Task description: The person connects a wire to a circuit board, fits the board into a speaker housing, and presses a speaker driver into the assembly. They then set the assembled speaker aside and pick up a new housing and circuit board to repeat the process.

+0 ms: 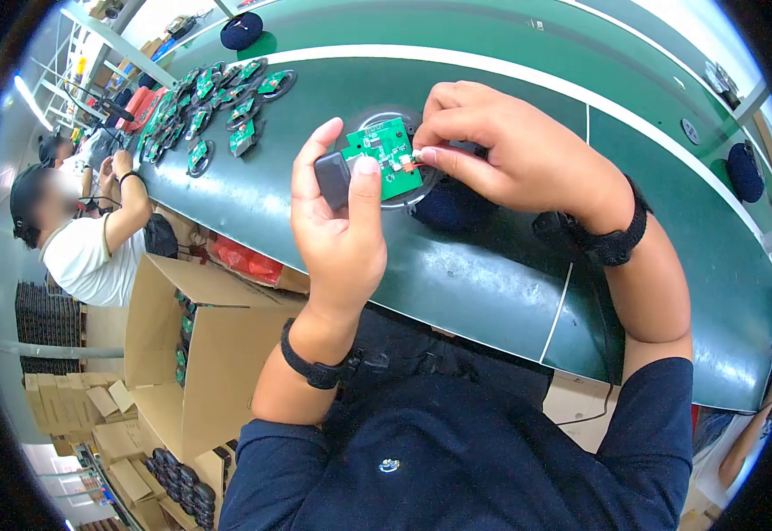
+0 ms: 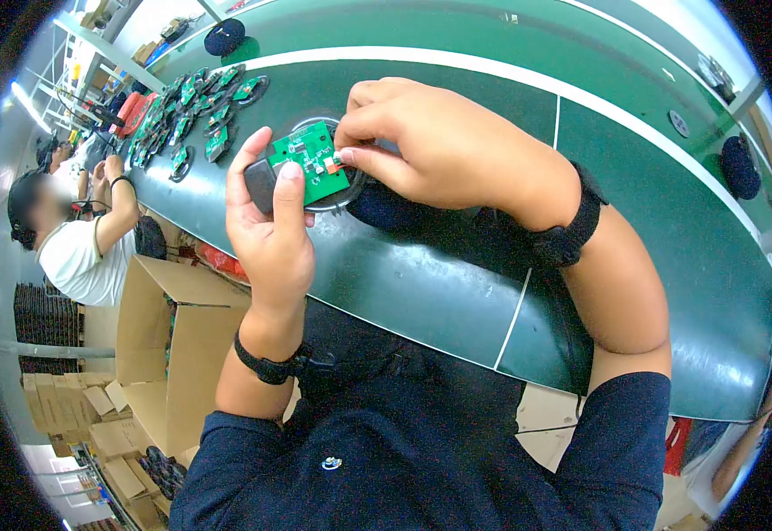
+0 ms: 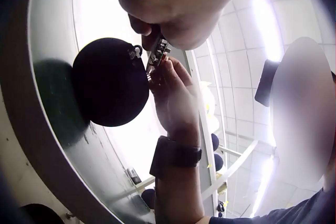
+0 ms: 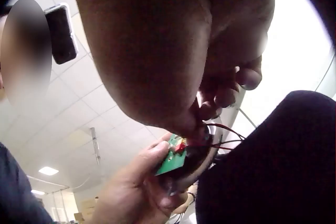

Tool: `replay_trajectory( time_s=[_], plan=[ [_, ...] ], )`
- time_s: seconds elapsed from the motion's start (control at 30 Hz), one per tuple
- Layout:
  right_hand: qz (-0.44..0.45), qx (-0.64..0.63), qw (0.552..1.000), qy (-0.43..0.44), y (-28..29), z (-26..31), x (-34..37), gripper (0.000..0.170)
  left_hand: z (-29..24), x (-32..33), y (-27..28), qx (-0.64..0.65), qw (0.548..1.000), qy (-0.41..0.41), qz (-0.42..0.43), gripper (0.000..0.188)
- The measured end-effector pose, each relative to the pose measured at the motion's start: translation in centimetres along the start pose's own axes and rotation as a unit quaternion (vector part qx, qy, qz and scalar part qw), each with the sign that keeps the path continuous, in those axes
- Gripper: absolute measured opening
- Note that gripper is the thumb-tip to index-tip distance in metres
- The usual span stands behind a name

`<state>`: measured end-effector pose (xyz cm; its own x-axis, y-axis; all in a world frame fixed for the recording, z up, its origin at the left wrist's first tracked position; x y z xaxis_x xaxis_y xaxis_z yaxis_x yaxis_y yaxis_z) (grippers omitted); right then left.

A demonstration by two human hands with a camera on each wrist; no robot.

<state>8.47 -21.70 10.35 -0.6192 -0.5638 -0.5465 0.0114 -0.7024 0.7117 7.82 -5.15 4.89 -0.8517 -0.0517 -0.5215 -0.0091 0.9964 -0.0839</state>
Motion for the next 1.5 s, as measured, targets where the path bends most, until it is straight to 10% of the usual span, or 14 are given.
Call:
replay_trajectory(
  time_s=[0.7, 1.5],
  plan=[
    [0.13, -0.163, 0.933, -0.293, -0.7, -3.6, 1.1, 0.024, 0.0, -0.6, -1.1, 0.007, 0.998, -0.011, 0.063, 0.044],
    [0.092, -0.226, 0.921, -0.302, -1.0, -4.8, 1.7, 0.031, 0.5, -0.8, -1.2, 0.005, 0.995, 0.009, 0.103, 0.048]
  ],
)
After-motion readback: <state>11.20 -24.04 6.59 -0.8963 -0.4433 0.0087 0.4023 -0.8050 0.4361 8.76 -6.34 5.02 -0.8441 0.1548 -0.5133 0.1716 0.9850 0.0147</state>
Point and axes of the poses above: each hand's wrist, its own x-axis away from the middle knuckle, its own y-axis out of the back of the hand, z = x × y, the point moved 8 cm from there along -x, towards the middle knuckle, and after that the axes turned 4 degrees about -y, right-handed, at the moved point
